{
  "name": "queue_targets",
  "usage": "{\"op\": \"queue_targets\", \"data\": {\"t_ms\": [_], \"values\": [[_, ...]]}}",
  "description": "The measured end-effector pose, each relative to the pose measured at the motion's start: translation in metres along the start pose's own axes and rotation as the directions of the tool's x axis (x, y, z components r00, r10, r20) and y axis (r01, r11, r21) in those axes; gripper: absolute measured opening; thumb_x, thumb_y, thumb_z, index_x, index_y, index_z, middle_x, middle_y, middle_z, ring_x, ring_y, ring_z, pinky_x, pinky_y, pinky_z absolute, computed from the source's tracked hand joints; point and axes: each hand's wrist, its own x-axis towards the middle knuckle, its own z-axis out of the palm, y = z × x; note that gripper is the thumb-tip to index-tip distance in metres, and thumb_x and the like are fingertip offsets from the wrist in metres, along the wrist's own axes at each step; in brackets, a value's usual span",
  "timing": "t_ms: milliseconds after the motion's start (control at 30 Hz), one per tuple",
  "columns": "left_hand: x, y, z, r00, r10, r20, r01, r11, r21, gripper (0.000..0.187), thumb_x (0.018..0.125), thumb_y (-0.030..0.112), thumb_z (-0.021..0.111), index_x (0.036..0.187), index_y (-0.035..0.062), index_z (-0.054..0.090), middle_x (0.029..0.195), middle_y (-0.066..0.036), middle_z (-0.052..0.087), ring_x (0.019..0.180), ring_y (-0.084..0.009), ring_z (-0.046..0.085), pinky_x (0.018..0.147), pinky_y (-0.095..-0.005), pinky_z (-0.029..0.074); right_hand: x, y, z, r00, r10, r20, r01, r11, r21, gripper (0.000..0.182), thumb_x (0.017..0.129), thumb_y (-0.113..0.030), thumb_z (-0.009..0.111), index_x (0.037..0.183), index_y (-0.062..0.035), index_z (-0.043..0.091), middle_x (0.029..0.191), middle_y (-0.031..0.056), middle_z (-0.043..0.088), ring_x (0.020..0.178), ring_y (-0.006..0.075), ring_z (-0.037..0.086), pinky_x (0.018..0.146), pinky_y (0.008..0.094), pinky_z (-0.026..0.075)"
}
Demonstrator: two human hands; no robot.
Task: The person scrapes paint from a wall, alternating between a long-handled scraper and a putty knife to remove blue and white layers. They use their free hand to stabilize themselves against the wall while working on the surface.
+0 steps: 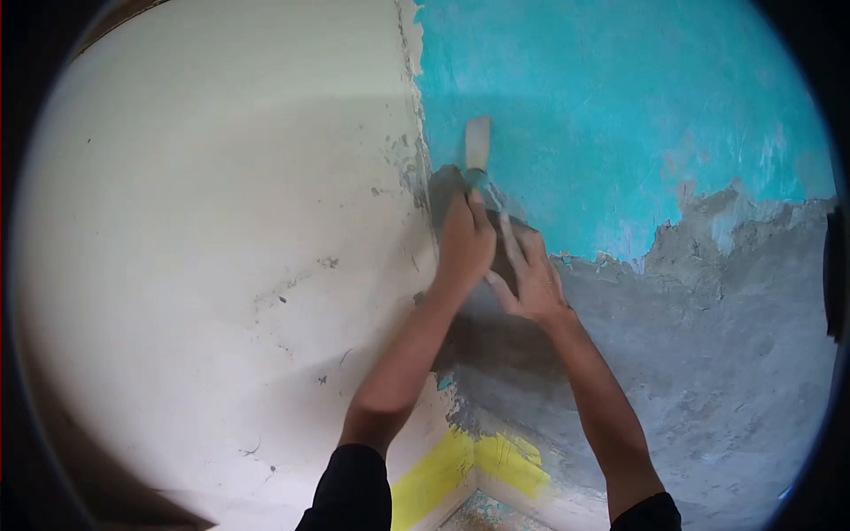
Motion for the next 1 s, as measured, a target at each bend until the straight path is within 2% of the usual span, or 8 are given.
{"op": "queue_targets", "data": {"t_ms": [167, 267, 367, 500, 533, 767, 933, 1000], "values": [[0.039, 0.046, -0.05, 0.992, 0.067, -0.106, -0.057, 0.994, 0.095, 0.046, 0.103, 0.028, 0.038, 0.14, 0.0015, 0.038, 0.118, -0.03, 0.06, 0.114, -0.0433, 0.056, 0.097, -0.0445, 0.042, -0.002, -0.004, -0.004, 0.989, 0.112, 0.097, -0.118, 0.991, 0.06, 0.071, 0.086, -0.026, 0.064, 0.148, -0.0052, 0.035, 0.122, 0.0181, 0.051, 0.111, 0.0343, 0.049, 0.098, 0.0432, 0.04], [0.079, 0.032, -0.07, 0.976, 0.217, 0.007, -0.215, 0.961, 0.172, 0.043, 0.101, 0.028, 0.04, 0.138, 0.0067, 0.047, 0.12, -0.025, 0.062, 0.113, -0.04, 0.058, 0.097, -0.0425, 0.044, -0.013, -0.006, -0.007, 0.986, 0.157, -0.055, -0.144, 0.971, 0.192, 0.06, 0.086, -0.021, 0.065, 0.142, -0.0073, 0.046, 0.121, 0.0178, 0.052, 0.112, 0.0334, 0.049, 0.097, 0.0421, 0.041], [0.094, 0.025, -0.068, 0.973, 0.215, -0.085, -0.192, 0.956, 0.223, 0.041, 0.1, 0.029, 0.042, 0.134, 0.0099, 0.054, 0.122, -0.021, 0.062, 0.111, -0.0384, 0.06, 0.094, -0.0423, 0.045, -0.073, -0.041, -0.054, 0.897, 0.296, -0.329, -0.342, 0.935, -0.09, 0.043, 0.086, -0.011, 0.063, 0.128, -0.0039, 0.06, 0.119, 0.0174, 0.056, 0.114, 0.0334, 0.05, 0.098, 0.041, 0.04], [0.099, 0.015, -0.065, 0.944, 0.305, -0.128, -0.255, 0.917, 0.306, 0.041, 0.099, 0.03, 0.044, 0.133, 0.0102, 0.055, 0.116, -0.023, 0.065, 0.106, -0.0387, 0.062, 0.092, -0.0426, 0.047, -0.258, -0.046, -0.134, 0.746, 0.147, -0.65, -0.598, 0.579, -0.555, 0.041, 0.1, -0.021, 0.042, 0.128, 0.0053, 0.056, 0.133, 0.0209, 0.052, 0.122, 0.0338, 0.048, 0.103, 0.0452, 0.038], [0.098, 0.016, -0.063, 0.949, 0.285, -0.138, -0.231, 0.921, 0.315, 0.041, 0.099, 0.031, 0.044, 0.132, 0.0102, 0.057, 0.111, -0.024, 0.066, 0.102, -0.0385, 0.064, 0.089, -0.0417, 0.048, -0.285, -0.058, -0.166, 0.765, 0.229, -0.602, -0.643, 0.33, -0.691, 0.042, 0.103, -0.023, 0.038, 0.131, 0.0046, 0.054, 0.138, 0.0214, 0.047, 0.126, 0.0341, 0.045, 0.106, 0.0469, 0.035], [0.14, 0.024, -0.084, 0.961, 0.264, -0.088, -0.234, 0.938, 0.255, 0.04, 0.097, 0.033, 0.05, 0.126, 0.0087, 0.062, 0.097, -0.026, 0.068, 0.092, -0.0357, 0.069, 0.082, -0.0382, 0.051, -0.322, -0.003, -0.227, 0.714, 0.112, -0.691, -0.698, 0.049, -0.714, 0.061, 0.104, -0.038, 0.023, 0.143, 0.0057, 0.038, 0.149, 0.0217, 0.038, 0.14, 0.0373, 0.032, 0.116, 0.0485, 0.018], [0.14, 0.026, -0.081, 0.92, 0.383, -0.08, -0.327, 0.865, 0.381, 0.041, 0.097, 0.033, 0.052, 0.126, 0.006, 0.062, 0.106, -0.025, 0.068, 0.102, -0.0313, 0.067, 0.089, -0.0343, 0.048, -0.325, 0.001, -0.22, 0.667, 0.103, -0.738, -0.745, 0.071, -0.663, 0.063, 0.103, -0.04, 0.024, 0.143, 0.0057, 0.039, 0.15, 0.0222, 0.036, 0.141, 0.0384, 0.03, 0.115, 0.0508, 0.019], [0.154, 0.046, -0.082, 0.967, 0.249, -0.061, -0.224, 0.936, 0.27, 0.042, 0.096, 0.033, 0.052, 0.126, 0.005, 0.061, 0.108, -0.024, 0.068, 0.104, -0.0313, 0.066, 0.091, -0.0336, 0.047, -0.325, 0.001, -0.223, 0.688, 0.083, -0.721, -0.726, 0.103, -0.68, 0.061, 0.103, -0.039, 0.024, 0.142, 0.0058, 0.04, 0.15, 0.0224, 0.036, 0.141, 0.0385, 0.03, 0.116, 0.0518, 0.018]]}}
